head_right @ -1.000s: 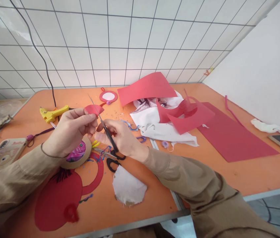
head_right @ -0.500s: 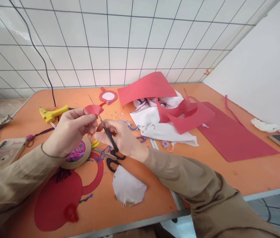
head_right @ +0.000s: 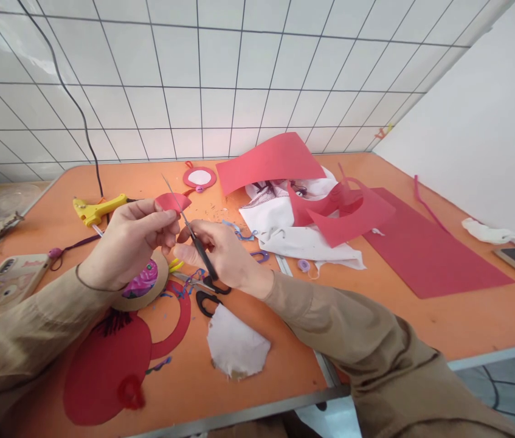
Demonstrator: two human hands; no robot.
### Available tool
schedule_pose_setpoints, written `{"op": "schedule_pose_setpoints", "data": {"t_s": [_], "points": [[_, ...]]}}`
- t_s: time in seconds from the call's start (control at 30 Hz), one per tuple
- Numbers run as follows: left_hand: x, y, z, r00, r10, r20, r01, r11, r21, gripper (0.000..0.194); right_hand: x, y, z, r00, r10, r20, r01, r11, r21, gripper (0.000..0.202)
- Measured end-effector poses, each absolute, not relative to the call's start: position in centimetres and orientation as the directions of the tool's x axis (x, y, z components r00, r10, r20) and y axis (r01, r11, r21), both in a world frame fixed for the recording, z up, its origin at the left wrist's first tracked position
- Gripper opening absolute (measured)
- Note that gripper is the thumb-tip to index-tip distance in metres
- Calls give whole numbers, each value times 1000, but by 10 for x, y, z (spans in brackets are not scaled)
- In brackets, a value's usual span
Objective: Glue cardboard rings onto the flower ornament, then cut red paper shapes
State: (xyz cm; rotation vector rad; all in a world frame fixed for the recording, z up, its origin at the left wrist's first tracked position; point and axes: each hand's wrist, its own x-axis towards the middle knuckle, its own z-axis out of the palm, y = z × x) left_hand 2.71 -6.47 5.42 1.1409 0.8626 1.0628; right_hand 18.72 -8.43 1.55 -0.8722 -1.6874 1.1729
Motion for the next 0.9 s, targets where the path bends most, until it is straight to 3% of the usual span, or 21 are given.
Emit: {"op": "schedule_pose_setpoints", "data": {"t_s": [0.23, 0.53, 0.9], "points": [[26, -64, 52, 296, 955, -3, -207, 67, 976, 19, 188, -85, 16, -383, 895, 229, 63, 272, -960, 57], [25, -64, 50, 296, 955, -2, -206, 66, 976, 18, 188, -84, 15, -388, 865, 319, 53, 366, -929, 52], [26, -63, 49, 343, 939, -2, -261, 98, 960, 15, 187, -86, 19, -374, 866, 332, -10, 354, -935, 50]]}}
